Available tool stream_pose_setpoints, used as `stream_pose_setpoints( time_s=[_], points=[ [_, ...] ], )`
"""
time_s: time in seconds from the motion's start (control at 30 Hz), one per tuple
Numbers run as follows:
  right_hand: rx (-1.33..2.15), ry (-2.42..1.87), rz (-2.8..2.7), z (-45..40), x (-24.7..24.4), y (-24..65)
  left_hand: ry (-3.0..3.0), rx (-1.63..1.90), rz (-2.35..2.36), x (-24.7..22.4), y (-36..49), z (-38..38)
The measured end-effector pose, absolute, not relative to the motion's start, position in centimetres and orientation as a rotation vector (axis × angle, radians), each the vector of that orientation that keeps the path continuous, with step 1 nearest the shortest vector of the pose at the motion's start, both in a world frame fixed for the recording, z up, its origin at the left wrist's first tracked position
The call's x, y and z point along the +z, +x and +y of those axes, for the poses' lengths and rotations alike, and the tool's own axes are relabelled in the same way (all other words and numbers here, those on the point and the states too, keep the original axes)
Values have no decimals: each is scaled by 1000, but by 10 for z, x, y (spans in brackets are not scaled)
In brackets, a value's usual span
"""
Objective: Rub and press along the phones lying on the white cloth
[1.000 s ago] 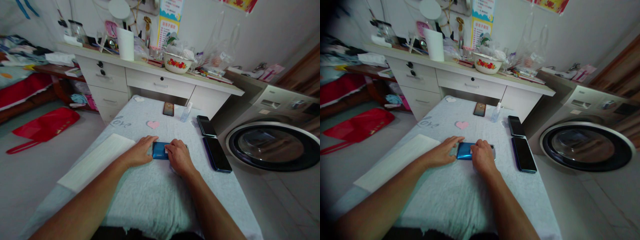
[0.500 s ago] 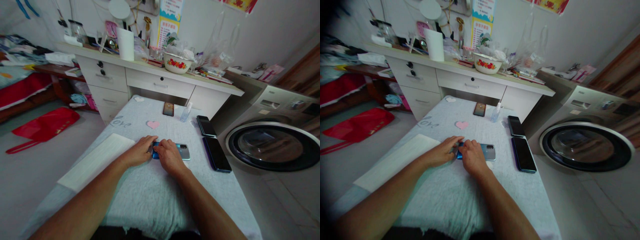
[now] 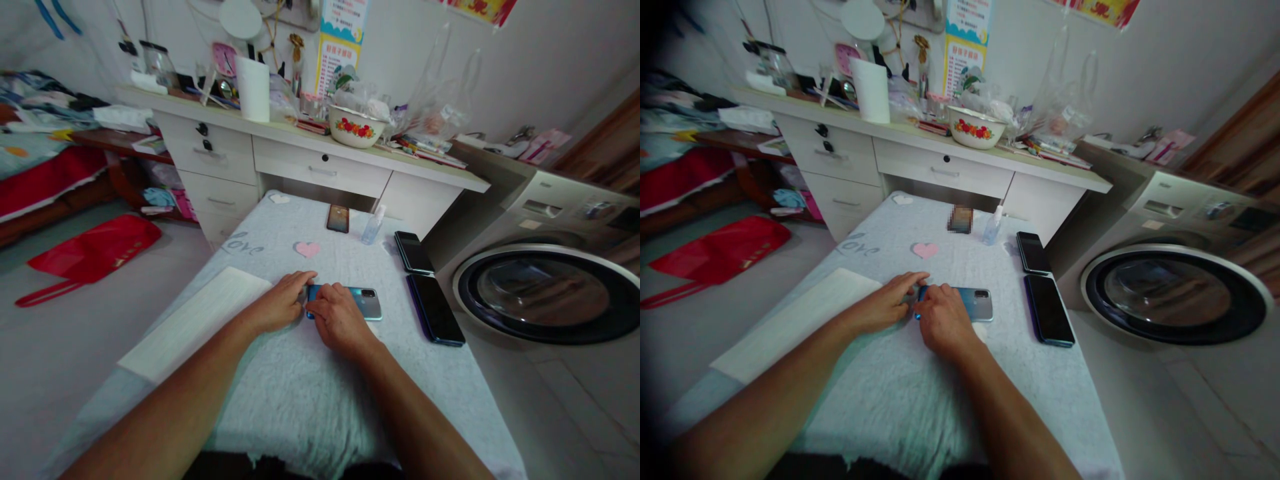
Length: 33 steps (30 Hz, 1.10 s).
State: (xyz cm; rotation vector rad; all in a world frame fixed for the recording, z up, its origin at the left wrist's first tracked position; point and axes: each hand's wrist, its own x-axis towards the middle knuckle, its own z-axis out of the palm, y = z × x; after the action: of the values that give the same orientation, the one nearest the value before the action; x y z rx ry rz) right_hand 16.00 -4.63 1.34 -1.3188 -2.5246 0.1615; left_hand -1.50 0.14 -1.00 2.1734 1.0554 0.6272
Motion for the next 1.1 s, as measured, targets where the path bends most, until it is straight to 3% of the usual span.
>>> stream_pose_setpoints(
  time_s=[1.1],
  points=[
    [123,-1411,-2492,-40,12,157,2191,645,1059,-8,-14,1]
  ],
)
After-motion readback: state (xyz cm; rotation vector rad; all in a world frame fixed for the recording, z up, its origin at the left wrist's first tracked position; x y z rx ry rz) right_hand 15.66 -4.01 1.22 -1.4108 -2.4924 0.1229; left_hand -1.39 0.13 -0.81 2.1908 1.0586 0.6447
